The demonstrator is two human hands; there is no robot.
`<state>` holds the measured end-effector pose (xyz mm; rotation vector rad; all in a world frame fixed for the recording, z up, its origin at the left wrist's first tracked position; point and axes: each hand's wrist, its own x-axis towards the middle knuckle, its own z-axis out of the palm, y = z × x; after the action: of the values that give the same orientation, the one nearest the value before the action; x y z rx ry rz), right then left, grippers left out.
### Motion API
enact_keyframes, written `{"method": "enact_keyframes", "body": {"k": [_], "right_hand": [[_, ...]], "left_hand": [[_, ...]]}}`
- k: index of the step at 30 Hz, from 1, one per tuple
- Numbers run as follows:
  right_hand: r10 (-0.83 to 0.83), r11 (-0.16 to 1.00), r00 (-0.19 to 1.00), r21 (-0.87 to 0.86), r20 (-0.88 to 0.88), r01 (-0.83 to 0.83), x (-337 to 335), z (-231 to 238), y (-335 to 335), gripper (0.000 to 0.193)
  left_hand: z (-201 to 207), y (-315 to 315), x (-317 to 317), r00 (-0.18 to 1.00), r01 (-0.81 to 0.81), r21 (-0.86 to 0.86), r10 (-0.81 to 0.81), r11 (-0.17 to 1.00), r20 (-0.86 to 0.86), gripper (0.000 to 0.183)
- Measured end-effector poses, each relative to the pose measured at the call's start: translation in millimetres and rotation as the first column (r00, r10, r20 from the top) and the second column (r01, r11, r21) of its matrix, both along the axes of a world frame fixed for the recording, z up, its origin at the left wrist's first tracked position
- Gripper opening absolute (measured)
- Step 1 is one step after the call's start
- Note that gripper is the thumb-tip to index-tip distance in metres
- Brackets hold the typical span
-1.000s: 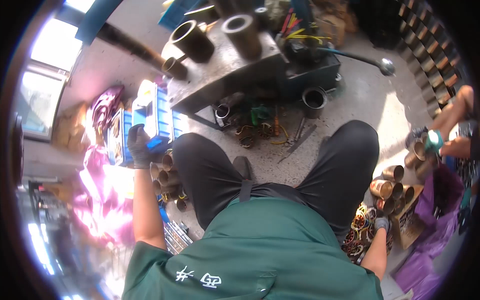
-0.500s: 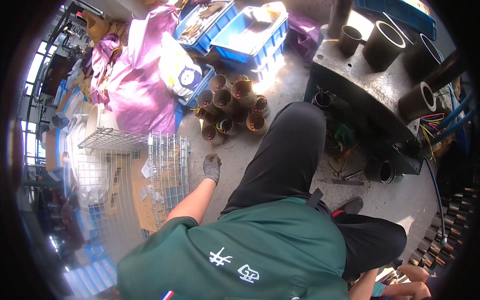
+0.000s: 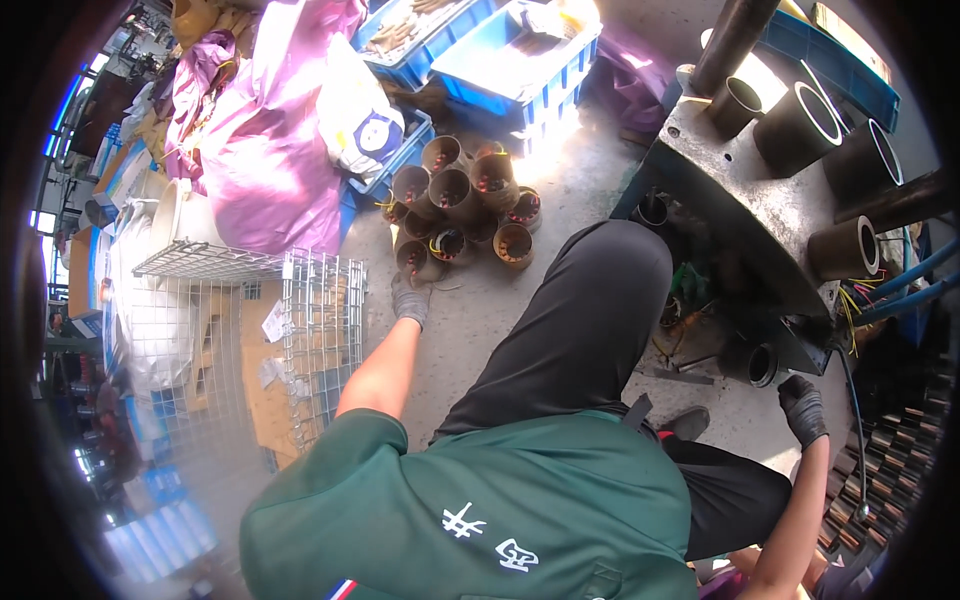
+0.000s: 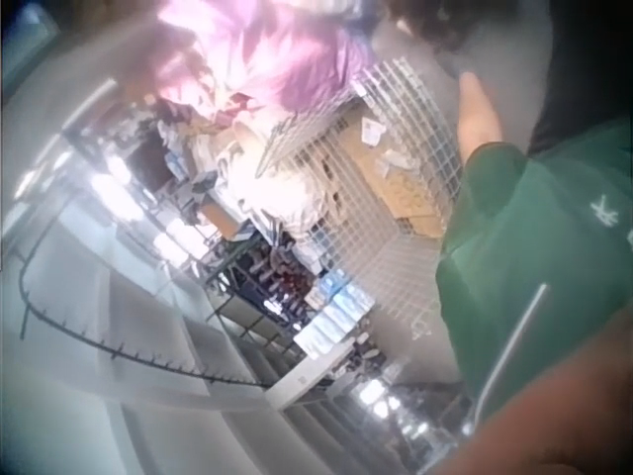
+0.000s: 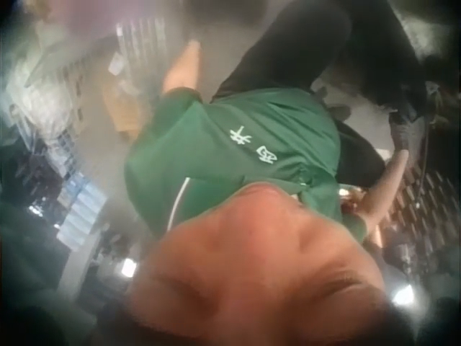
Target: The person uses a hydraulic press to shape metal tubes and then places them into a storage area.
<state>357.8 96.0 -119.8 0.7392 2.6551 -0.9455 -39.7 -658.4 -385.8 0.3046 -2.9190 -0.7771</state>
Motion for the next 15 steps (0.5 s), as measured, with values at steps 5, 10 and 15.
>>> {"method": "enact_keyframes", "body": {"k": [5,10,15], "right_hand": [[0.116,0.992,0.960,-0.083,0.253,-0.098,-25.5,27.5,-62.0,0.019],[0.009,1.000,0.932,0.001,0.363,-0.010,-41.1,52.9,-81.3,0.025],[0.107,0.972,0.961,0.175,0.255,-0.155,-65.8,92.0,-111.2,0.030]], "left_hand": [[-0.4,-7.0,-37.9,0.942,-0.065,-0.043,0.076,0.997,0.327,0.050],[-4.7,-11.7,-24.9,0.974,-0.140,0.187,0.102,0.972,0.200,0.043],[-4.4,-15.6,3.2,0.924,-0.373,0.478,0.368,0.795,0.108,0.046]]}}
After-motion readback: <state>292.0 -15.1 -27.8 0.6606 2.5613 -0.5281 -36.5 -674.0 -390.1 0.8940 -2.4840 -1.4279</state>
